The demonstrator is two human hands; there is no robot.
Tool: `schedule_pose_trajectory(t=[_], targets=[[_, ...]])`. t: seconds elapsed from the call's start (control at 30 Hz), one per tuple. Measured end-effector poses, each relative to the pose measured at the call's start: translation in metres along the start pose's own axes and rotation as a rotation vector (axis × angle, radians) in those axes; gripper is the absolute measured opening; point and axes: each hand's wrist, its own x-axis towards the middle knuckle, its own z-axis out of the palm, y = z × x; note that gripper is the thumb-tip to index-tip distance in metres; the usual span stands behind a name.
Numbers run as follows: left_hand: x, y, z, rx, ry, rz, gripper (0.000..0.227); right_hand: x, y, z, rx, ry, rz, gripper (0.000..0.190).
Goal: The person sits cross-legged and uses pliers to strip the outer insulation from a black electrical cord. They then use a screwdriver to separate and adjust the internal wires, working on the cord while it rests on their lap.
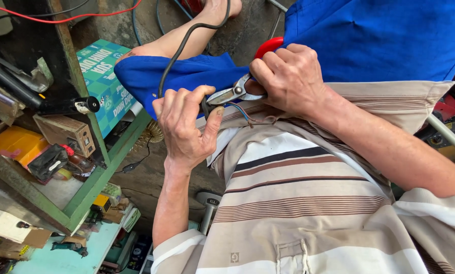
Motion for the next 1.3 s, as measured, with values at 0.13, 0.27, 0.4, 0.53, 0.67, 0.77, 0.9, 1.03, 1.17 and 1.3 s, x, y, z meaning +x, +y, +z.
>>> schedule_pose_trajectory(t=[0.13,0.27,0.4,0.53,0.67,0.77,0.9,1.03,1.17,1.3], targets=[[0.002,-0.004,-0.004,-0.019,0.023,-0.051,0.039,0.021,0.003,-0.023,0.207,-0.004,0.060,0.036],[0.000,-0.008,-0.002,-0.035,0.022,-0.028,0.041,0.017,0.015,-0.025,0.175,-0.025,0.017,0.032],[-0.005,-0.011,0.004,-0.055,-0.007,-0.032,0.042,0.003,0.014,-0.018,0.326,-0.147,0.188,0.024],[-0.005,-0.013,0.005,-0.095,-0.066,-0.041,0.043,0.007,0.016,-0.030,0.590,-0.292,0.350,0.019],[-0.002,-0.013,0.004,-0.171,-0.118,-0.041,0.036,0.021,0.012,-0.056,1.108,-0.444,0.521,0.023],[0.001,-0.013,0.003,-0.303,-0.182,-0.096,0.053,0.026,0.007,-0.059,1.344,-0.392,0.463,0.029],[0.015,-0.005,0.036,-0.562,-0.092,-0.051,0.039,0.033,-0.009,-0.049,1.664,-0.031,0.536,0.025],[0.011,-0.010,0.061,-0.775,-0.034,-0.150,0.024,0.041,-0.014,-0.036,1.743,0.121,0.548,0.021],[0.014,-0.003,0.046,-0.761,-0.113,-0.194,0.016,0.039,-0.007,-0.042,1.716,0.006,0.598,0.025],[0.019,0.003,0.029,-0.782,-0.270,-0.357,0.014,0.033,-0.009,-0.037,1.644,-0.193,0.666,0.023]])
